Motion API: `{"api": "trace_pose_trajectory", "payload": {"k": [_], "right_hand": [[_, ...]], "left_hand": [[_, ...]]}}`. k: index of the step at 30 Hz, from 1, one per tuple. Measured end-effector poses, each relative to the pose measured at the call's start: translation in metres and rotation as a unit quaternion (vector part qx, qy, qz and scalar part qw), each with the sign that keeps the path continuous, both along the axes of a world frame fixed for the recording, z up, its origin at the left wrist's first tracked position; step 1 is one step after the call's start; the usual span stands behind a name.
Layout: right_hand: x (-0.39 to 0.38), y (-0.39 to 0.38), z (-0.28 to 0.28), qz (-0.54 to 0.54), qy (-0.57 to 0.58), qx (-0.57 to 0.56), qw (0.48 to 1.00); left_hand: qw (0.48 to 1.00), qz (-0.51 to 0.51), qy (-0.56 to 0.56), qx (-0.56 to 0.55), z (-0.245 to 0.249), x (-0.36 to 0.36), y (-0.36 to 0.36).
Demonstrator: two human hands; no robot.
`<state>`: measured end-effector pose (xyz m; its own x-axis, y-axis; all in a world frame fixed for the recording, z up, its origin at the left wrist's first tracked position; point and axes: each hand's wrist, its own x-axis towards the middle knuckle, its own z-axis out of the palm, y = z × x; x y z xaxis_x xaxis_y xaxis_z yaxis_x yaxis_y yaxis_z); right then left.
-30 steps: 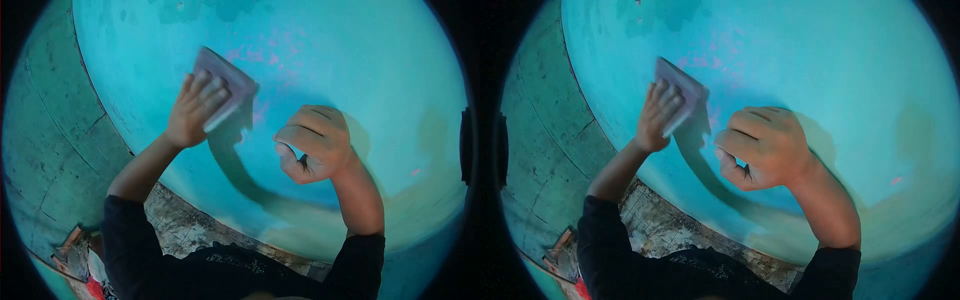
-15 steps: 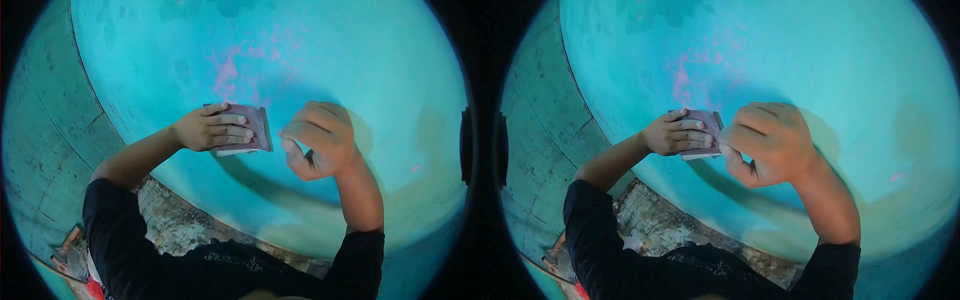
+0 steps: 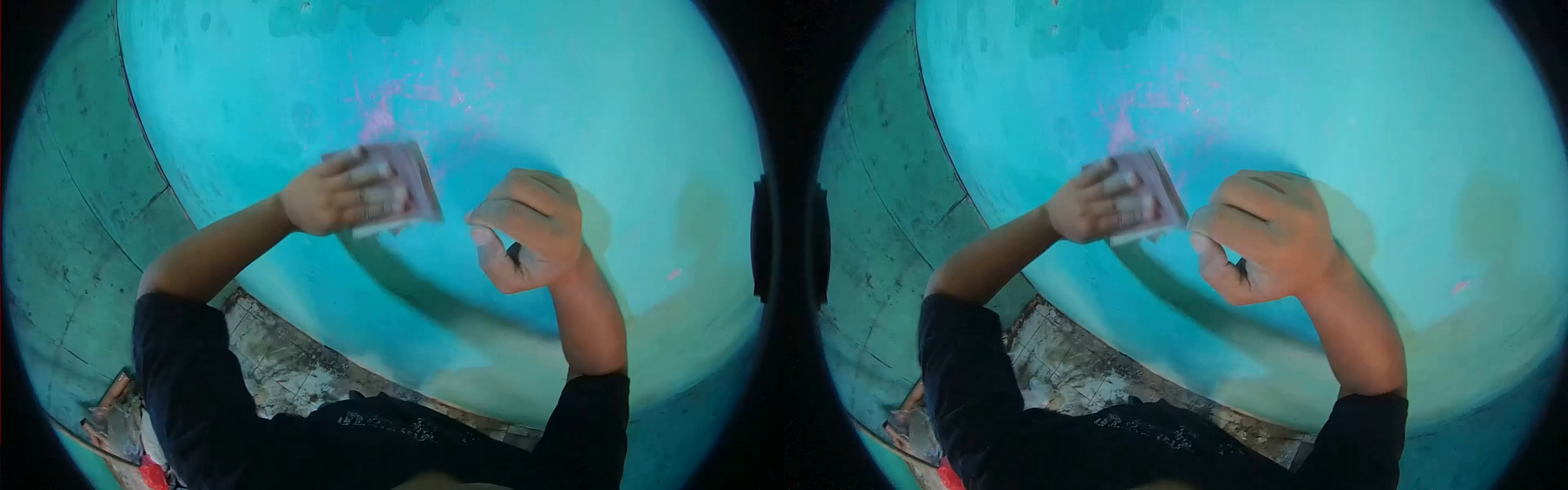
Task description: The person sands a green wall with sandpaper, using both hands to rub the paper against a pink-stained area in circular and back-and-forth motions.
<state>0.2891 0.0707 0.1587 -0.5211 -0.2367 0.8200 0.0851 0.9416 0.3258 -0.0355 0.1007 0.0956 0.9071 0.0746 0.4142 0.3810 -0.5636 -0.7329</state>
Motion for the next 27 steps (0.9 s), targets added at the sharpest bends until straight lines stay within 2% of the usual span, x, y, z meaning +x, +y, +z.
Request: {"api": "trace_pose_trajectory", "payload": {"k": [1, 3, 5, 6, 9, 10, 11, 13, 14, 15, 17, 19, 20, 21, 23, 25, 26, 27], "right_hand": [[0.000, -0.001, 0.000, -0.008, -0.002, 0.002, 1.000], [-0.002, 0.000, 0.006, -0.011, -0.003, 0.004, 1.000], [-0.002, 0.000, 0.004, 0.001, -0.005, -0.008, 1.000], [-0.002, 0.001, 0.002, 0.002, -0.001, -0.013, 1.000], [-0.001, -0.001, -0.002, 0.001, -0.003, -0.005, 1.000], [0.000, -0.001, -0.001, 0.000, -0.007, -0.006, 1.000], [-0.001, 0.001, 0.000, 0.000, -0.003, -0.004, 1.000], [-0.001, 0.001, 0.006, 0.002, 0.004, -0.001, 1.000], [0.000, -0.002, 0.004, 0.001, 0.006, -0.009, 1.000], [0.001, -0.002, 0.003, -0.002, 0.008, -0.014, 1.000], [0.001, -0.002, 0.002, -0.002, 0.008, -0.009, 1.000], [0.001, -0.004, 0.000, -0.006, 0.000, -0.010, 1.000], [0.000, -0.001, 0.002, -0.006, 0.002, -0.007, 1.000], [0.002, -0.003, 0.004, -0.005, 0.002, 0.002, 1.000], [0.005, -0.007, 0.005, -0.030, -0.014, -0.002, 0.999], [0.001, -0.002, 0.005, -0.027, 0.000, -0.009, 1.000], [-0.001, 0.001, 0.004, -0.017, 0.005, -0.002, 1.000], [0.000, 0.002, 0.002, -0.005, 0.005, 0.008, 1.000]], "left_hand": [[0.995, 0.006, 0.086, -0.042, 0.001, 0.009, -0.013], [1.000, 0.015, 0.020, -0.001, 0.022, 0.005, -0.012], [0.974, 0.097, -0.191, 0.074, 0.054, 0.005, -0.017], [0.975, 0.097, -0.187, 0.070, 0.047, 0.006, -0.015], [0.989, 0.026, -0.139, 0.041, -0.011, 0.009, -0.002], [0.999, 0.017, 0.012, -0.040, -0.023, 0.011, -0.010], [0.996, -0.006, 0.065, -0.061, -0.028, 0.013, -0.016], [0.999, 0.005, -0.029, -0.025, -0.005, 0.012, -0.012], [0.993, 0.050, -0.106, 0.019, 0.011, 0.005, -0.008], [0.956, 0.061, -0.277, 0.079, 0.022, 0.013, -0.008], [0.930, 0.093, -0.350, 0.071, 0.019, 0.019, -0.001], [0.988, 0.013, -0.142, 0.058, -0.012, 0.018, -0.001], [1.000, 0.002, 0.004, 0.024, -0.014, 0.011, -0.004], [1.000, -0.010, 0.001, 0.024, -0.010, 0.012, -0.005], [0.991, 0.076, -0.103, 0.023, 0.018, 0.010, -0.013], [0.942, 0.010, -0.322, 0.099, 0.018, 0.023, 0.001], [0.972, 0.107, -0.204, 0.045, 0.003, 0.023, -0.001], [0.998, 0.024, -0.055, 0.002, -0.006, 0.027, -0.003]]}}
